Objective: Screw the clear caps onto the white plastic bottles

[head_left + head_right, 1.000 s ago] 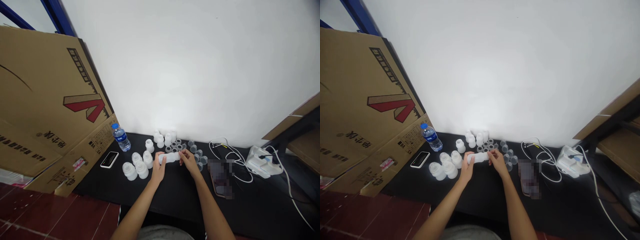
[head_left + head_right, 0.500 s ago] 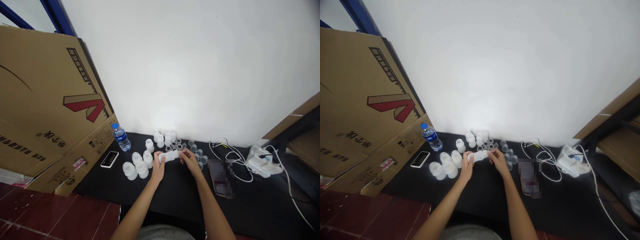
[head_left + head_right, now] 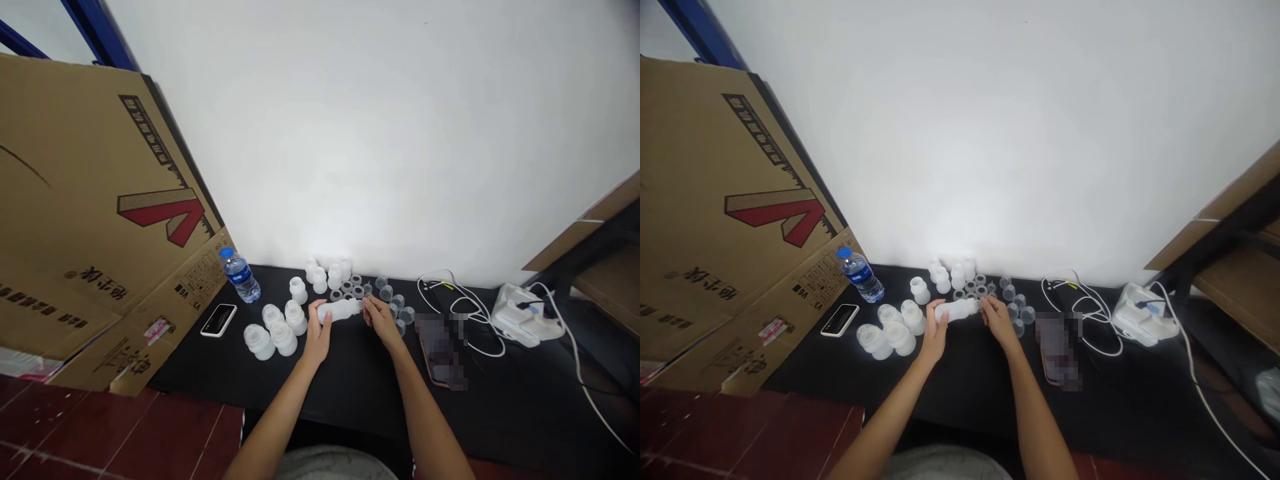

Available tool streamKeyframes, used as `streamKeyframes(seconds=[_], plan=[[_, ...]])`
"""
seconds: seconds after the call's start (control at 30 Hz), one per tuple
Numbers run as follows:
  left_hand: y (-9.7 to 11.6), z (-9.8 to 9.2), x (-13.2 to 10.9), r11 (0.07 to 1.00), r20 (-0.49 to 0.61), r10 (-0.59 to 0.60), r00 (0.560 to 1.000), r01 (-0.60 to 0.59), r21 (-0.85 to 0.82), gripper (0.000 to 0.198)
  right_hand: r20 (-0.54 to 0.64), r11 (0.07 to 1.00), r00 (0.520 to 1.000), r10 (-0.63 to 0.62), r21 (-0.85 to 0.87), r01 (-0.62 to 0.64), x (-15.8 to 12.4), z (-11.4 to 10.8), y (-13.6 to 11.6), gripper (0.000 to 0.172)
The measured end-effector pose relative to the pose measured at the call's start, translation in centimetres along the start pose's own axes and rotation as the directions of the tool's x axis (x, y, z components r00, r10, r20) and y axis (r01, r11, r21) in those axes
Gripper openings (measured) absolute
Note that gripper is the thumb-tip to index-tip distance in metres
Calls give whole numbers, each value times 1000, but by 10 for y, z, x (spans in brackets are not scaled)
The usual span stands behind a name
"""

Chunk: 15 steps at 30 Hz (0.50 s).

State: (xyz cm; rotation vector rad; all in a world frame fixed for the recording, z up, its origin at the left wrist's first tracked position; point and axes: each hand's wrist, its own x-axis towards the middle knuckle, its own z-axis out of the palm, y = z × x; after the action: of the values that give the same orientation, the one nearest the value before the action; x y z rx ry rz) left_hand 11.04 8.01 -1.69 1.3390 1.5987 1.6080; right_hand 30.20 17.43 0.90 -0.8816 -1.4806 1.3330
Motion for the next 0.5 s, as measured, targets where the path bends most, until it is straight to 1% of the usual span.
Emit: streamKeyframes(seconds=[0.1, 0.2, 0.3, 0.37, 0.43, 0.47, 0.5], plan=[[-2, 1, -1, 1000, -40, 27, 999, -27, -6, 53, 14, 999, 999, 40, 21, -40, 0, 2, 2, 63], [-2, 2, -2, 999, -28, 38, 999, -38, -20, 53, 11, 988, 994, 107, 112, -107, 0, 5, 4, 65], [-2, 1, -3, 999, -27, 35, 999, -35, -14, 54, -8, 986, 995, 104, 134, -102, 0, 6, 4, 65], [-3, 2, -2, 999, -50, 37, 998, -38, -13, 54, -43, 989, 995, 91, 124, -85, 1, 6, 4, 60], [-3, 2, -1, 999, -77, 46, 996, -47, -14, 54, -66, 990, 995, 78, 124, -69, 1, 6, 2, 48], [-3, 2, -1, 999, -86, 49, 995, -50, -12, 53, -55, 990, 996, 69, 130, -62, 0, 6, 0, 44], [-3, 2, 0, 999, -88, 50, 995, -51, -7, 53, -29, 989, 998, 54, 139, -49, 0, 6, -1, 46]])
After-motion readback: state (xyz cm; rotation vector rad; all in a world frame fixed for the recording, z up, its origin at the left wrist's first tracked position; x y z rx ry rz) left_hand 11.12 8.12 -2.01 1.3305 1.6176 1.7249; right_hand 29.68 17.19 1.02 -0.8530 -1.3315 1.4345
